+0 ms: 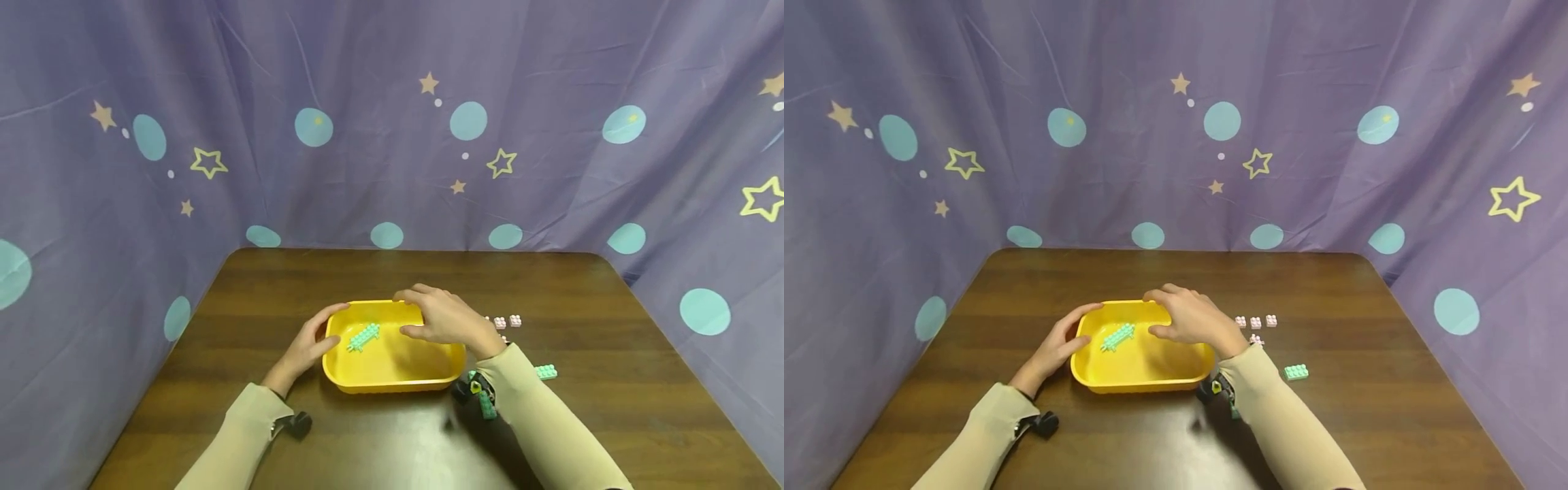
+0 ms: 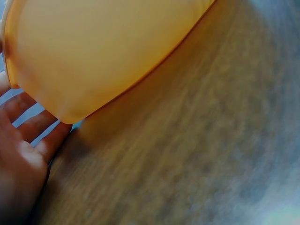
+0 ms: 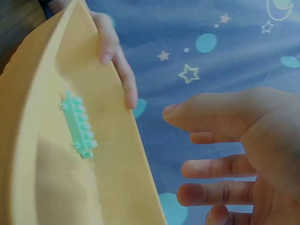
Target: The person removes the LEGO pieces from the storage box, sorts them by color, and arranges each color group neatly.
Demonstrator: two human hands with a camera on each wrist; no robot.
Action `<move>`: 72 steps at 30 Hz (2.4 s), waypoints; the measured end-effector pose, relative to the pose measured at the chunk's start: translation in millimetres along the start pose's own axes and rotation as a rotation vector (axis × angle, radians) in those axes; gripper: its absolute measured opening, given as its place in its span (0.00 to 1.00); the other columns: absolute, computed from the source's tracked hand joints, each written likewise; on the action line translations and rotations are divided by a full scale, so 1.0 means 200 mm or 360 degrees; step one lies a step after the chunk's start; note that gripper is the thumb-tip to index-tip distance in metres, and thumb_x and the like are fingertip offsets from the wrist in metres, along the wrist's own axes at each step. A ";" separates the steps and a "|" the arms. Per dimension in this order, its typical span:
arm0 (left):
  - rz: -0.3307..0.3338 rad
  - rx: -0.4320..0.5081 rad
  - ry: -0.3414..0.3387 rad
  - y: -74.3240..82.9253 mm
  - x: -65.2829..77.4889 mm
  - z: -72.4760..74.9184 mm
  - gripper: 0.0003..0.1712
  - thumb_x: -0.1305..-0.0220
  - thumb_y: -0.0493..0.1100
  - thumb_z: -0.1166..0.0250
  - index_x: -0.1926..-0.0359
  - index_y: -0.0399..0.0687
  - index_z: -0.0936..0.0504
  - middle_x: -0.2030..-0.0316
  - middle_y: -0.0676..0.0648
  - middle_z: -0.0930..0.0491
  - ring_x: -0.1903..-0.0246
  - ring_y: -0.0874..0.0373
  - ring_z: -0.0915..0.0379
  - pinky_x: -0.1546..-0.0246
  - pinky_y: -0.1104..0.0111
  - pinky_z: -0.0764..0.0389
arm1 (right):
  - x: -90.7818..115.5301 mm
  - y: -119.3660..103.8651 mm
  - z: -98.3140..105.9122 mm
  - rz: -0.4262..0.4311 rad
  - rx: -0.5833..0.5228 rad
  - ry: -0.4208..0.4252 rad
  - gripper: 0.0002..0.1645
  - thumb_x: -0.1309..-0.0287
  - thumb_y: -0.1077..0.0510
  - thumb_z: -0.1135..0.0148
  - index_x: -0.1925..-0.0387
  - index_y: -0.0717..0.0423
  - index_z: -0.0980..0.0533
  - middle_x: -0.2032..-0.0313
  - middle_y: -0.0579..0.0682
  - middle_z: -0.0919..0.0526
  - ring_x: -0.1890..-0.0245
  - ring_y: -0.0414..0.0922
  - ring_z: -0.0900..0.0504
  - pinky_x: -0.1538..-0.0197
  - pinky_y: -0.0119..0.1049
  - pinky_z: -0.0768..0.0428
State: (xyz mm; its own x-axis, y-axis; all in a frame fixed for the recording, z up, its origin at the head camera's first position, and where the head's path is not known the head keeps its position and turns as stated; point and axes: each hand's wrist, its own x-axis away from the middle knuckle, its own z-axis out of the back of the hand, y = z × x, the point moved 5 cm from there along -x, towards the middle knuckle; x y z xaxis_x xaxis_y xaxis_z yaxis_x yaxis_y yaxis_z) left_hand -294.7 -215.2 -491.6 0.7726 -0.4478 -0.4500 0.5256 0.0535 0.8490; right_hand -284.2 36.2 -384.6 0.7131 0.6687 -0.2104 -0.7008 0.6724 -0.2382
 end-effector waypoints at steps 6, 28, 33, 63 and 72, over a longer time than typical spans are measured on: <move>0.0013 -0.0044 0.0013 0.00 -0.01 0.01 0.34 0.41 0.25 0.43 0.32 0.31 0.37 0.35 0.29 0.35 0.42 0.33 0.34 0.43 0.73 0.28 | -0.12 -0.07 -0.10 -0.0073 -0.0002 -0.0105 0.34 0.46 0.39 0.33 0.40 0.45 0.26 0.47 0.49 0.20 0.54 0.47 0.19 0.55 0.47 0.19; 0.0029 -0.0049 0.0005 0.00 -0.02 0.00 0.34 0.43 0.20 0.45 0.34 0.25 0.38 0.36 0.26 0.35 0.42 0.37 0.34 0.44 0.73 0.26 | -0.33 -0.25 -0.39 -0.0610 0.0277 -0.0418 0.33 0.52 0.30 0.33 0.55 0.50 0.20 0.64 0.49 0.17 0.66 0.47 0.19 0.73 0.43 0.21; 0.0007 -0.0067 0.0001 0.00 -0.02 0.00 0.33 0.42 0.20 0.45 0.34 0.24 0.38 0.37 0.26 0.35 0.42 0.38 0.33 0.44 0.73 0.27 | -0.34 -0.24 -0.42 -0.0659 0.0303 -0.0437 0.31 0.51 0.31 0.33 0.57 0.49 0.20 0.65 0.48 0.16 0.65 0.47 0.18 0.71 0.43 0.20; -0.0018 -0.0035 0.0001 -0.01 -0.01 0.01 0.34 0.40 0.25 0.43 0.32 0.32 0.37 0.35 0.30 0.35 0.40 0.40 0.34 0.43 0.76 0.28 | -0.29 -0.24 -0.30 -0.0709 0.0220 -0.0347 0.26 0.51 0.33 0.33 0.67 0.49 0.22 0.59 0.52 0.21 0.73 0.46 0.23 0.76 0.42 0.24; 0.0025 -0.0055 -0.0003 -0.01 -0.01 0.01 0.34 0.40 0.26 0.43 0.32 0.34 0.37 0.35 0.32 0.35 0.41 0.39 0.33 0.45 0.74 0.27 | -0.22 -0.24 -0.14 -0.0636 0.0242 -0.0173 0.29 0.50 0.35 0.33 0.56 0.53 0.21 0.62 0.51 0.22 0.72 0.49 0.23 0.73 0.41 0.23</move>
State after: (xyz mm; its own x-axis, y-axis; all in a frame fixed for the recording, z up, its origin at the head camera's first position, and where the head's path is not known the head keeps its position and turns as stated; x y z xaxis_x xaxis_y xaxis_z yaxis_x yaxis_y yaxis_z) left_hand -298.4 -216.3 -492.4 0.7801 -0.4483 -0.4364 0.5257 0.0915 0.8457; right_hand -282.2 -34.5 -389.5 0.9285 0.3704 -0.0271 -0.3705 0.9188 -0.1364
